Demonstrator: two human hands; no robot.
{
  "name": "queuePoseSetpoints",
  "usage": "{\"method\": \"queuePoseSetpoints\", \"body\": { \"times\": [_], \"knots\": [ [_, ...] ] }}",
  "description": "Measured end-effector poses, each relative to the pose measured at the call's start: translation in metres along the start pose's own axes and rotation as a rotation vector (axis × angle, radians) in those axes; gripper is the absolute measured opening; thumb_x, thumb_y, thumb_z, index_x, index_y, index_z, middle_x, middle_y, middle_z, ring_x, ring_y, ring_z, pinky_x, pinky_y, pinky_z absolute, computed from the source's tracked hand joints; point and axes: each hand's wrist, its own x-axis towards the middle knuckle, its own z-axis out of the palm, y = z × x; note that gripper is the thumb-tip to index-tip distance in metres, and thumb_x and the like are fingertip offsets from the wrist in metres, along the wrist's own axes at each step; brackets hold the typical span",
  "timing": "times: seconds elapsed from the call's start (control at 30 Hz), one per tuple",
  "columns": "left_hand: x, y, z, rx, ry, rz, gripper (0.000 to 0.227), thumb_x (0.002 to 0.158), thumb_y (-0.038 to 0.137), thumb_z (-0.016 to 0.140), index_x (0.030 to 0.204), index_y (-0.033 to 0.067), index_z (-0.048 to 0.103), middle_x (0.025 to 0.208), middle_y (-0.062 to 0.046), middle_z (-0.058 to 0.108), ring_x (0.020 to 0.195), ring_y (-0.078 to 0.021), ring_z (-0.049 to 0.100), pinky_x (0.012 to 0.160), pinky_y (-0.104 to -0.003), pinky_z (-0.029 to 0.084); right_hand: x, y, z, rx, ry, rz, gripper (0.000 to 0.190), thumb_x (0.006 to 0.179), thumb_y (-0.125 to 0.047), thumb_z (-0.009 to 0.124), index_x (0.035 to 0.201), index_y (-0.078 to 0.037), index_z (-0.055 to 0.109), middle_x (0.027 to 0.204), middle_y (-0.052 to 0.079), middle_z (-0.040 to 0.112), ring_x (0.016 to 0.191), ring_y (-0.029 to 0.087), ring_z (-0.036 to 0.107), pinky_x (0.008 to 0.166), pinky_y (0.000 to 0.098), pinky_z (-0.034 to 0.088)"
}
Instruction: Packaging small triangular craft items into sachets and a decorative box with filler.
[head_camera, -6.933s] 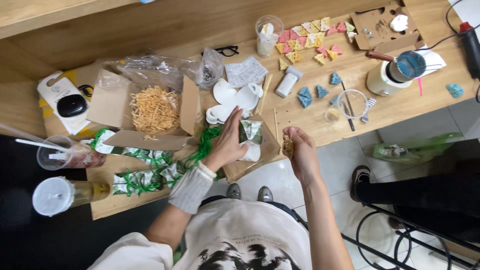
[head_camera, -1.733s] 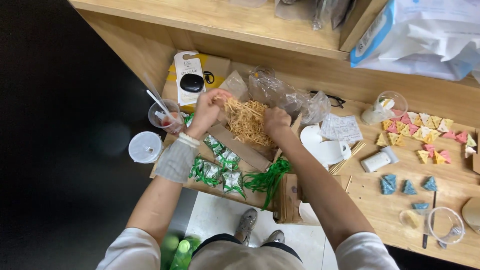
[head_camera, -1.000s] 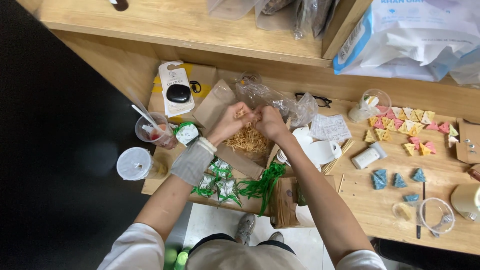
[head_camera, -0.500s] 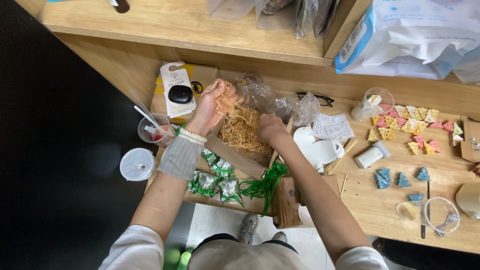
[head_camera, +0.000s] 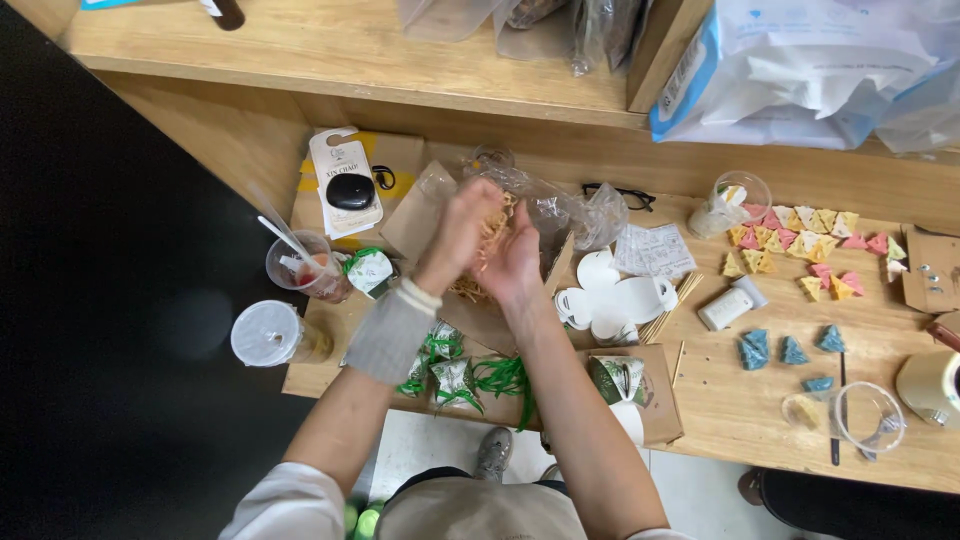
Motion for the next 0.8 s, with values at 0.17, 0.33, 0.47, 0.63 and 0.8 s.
{"method": "queuePoseSetpoints", "body": {
  "times": [0.17, 0.33, 0.47, 0.63, 0.8],
  "knots": [
    [-0.055, 0.047, 0.057, 1.779, -0.131, 0.418, 0.043, 0.095, 0.023, 0.061, 0.134, 0.006, 0.052, 0.144, -0.01, 0.053, 0.14, -0.0279, 0.039, 0.113, -0.061, 0.025, 0.006, -0.018, 0.006, -0.347, 0.089, -0.092, 0.057, 0.106, -0.053, 0.037, 0.129, -0.006, 0.059, 0.129, 0.018, 0.064, 0.119, 0.029, 0.063, 0.105, 0.0481, 0.051],
    [-0.063, 0.059, 0.047, 1.625, -0.235, 0.181, 0.095, 0.079, 0.013, 0.074, 0.157, 0.0045, 0.02, 0.165, -0.016, 0.018, 0.15, -0.0337, 0.016, 0.118, -0.062, 0.008, 0.037, -0.05, -0.025, -0.673, 0.219, -0.189, 0.034, 0.107, -0.041, 0.053, 0.107, -0.008, 0.062, 0.092, 0.007, 0.065, 0.077, 0.014, 0.058, 0.066, 0.0324, 0.048],
    [-0.051, 0.018, -0.005, 1.287, -0.302, 0.007, 0.076, 0.082, 0.021, 0.072, 0.147, 0.0045, 0.036, 0.138, -0.019, 0.05, 0.129, -0.0327, 0.05, 0.112, -0.049, 0.039, 0.033, -0.069, 0.005, -0.429, 0.046, -0.113, 0.031, 0.109, -0.037, 0.053, 0.089, -0.014, 0.052, 0.061, -0.002, 0.045, 0.048, 0.009, 0.038, 0.04, 0.0256, 0.027],
    [-0.033, 0.009, -0.031, 1.917, -0.484, -0.289, 0.028, 0.095, 0.026, 0.066, 0.114, 0.0088, 0.077, 0.108, -0.015, 0.076, 0.104, -0.0291, 0.073, 0.103, -0.046, 0.048, -0.002, -0.11, 0.04, -0.38, -0.101, -0.136, 0.028, 0.109, -0.027, 0.051, 0.083, -0.016, 0.05, 0.06, -0.004, 0.038, 0.048, 0.009, 0.032, 0.039, 0.025, 0.022],
    [-0.057, 0.056, 0.032, 2.217, -0.301, 0.204, 0.029, 0.068, 0.016, 0.074, 0.094, 0.0042, 0.075, 0.104, -0.016, 0.069, 0.099, -0.031, 0.066, 0.084, -0.048, 0.046, -0.039, -0.13, 0.045, -0.34, -0.2, -0.142, 0.042, 0.109, -0.03, 0.051, 0.069, -0.017, 0.045, 0.055, -0.003, 0.033, 0.047, 0.01, 0.026, 0.038, 0.025, 0.02]
  ]
}}
